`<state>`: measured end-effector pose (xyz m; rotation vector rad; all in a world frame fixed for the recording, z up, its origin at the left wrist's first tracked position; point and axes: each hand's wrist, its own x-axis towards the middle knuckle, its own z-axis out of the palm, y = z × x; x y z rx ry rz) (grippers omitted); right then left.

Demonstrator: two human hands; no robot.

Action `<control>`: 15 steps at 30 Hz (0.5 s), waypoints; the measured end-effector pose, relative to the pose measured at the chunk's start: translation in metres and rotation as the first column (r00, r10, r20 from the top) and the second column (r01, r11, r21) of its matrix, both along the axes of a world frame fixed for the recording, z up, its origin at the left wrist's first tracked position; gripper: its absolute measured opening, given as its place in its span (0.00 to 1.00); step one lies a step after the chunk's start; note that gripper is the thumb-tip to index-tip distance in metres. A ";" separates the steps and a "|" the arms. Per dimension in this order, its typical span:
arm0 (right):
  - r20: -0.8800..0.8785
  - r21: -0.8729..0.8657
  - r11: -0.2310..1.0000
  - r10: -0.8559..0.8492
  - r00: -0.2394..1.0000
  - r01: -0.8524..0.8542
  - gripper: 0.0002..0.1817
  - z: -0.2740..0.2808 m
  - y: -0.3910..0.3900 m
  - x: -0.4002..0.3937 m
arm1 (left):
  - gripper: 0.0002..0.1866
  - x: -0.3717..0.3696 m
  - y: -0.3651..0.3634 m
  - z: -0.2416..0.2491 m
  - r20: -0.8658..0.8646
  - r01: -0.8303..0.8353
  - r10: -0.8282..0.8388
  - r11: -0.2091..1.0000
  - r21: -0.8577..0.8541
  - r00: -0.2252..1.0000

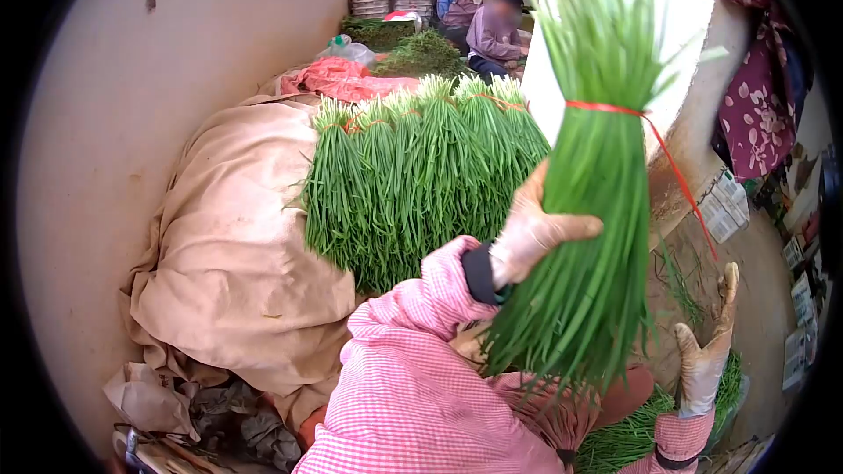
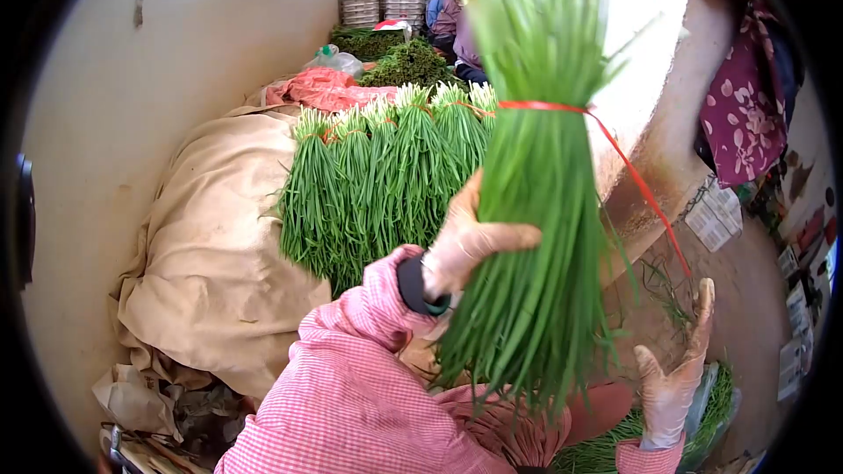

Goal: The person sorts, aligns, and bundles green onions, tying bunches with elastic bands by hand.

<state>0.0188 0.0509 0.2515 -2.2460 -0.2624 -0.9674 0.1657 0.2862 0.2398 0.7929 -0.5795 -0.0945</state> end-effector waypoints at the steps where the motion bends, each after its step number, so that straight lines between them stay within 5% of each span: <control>1: -0.143 0.081 0.982 -0.156 0.977 0.169 0.41 -0.001 -0.009 0.000 | 0.36 0.023 0.031 0.002 -0.009 -0.094 0.095 0.995 0.013 0.995; 3: -0.230 0.226 0.932 -0.232 0.945 0.284 0.39 -0.026 -0.045 0.010 | 0.31 0.068 0.091 0.002 -0.034 -0.262 0.264 0.964 0.044 0.964; 6: -0.362 0.170 0.888 -0.346 0.866 0.426 0.38 -0.062 -0.088 0.014 | 0.28 0.137 0.177 0.000 -0.133 -0.400 0.414 0.909 0.115 0.901; 8: -0.337 0.102 0.902 -0.366 0.868 0.420 0.38 -0.098 -0.132 0.013 | 0.31 0.199 0.243 -0.020 -0.351 -0.258 0.306 0.949 0.179 0.885; 10: -0.316 0.028 0.909 -0.386 0.867 0.416 0.39 -0.120 -0.163 -0.007 | 0.40 0.264 0.285 -0.063 -0.217 -0.520 0.843 0.485 0.703 0.492; 11: -0.366 0.014 0.884 -0.431 0.825 0.468 0.39 -0.128 -0.174 -0.023 | 0.44 0.267 0.286 -0.084 0.121 -0.335 0.910 0.021 0.942 0.397; 12: -0.411 0.003 0.853 -0.475 0.778 0.522 0.38 -0.137 -0.189 -0.040 | 0.49 0.264 0.283 -0.111 0.471 -0.099 0.790 -0.473 0.875 0.393; 13: -0.406 -0.030 0.828 -0.523 0.750 0.561 0.38 -0.155 -0.215 -0.065 | 0.53 0.297 0.308 -0.181 0.226 -0.049 0.724 -0.258 0.965 0.651; 14: -0.407 -0.053 0.782 -0.585 0.702 0.621 0.38 -0.178 -0.234 -0.100 | 0.53 0.328 0.318 -0.256 0.052 0.106 0.586 -0.232 0.967 0.809; 15: -0.439 -0.011 0.727 -0.621 0.650 0.687 0.38 -0.180 -0.221 -0.126 | 0.54 0.309 0.296 -0.287 0.135 0.184 0.554 -0.483 0.856 0.822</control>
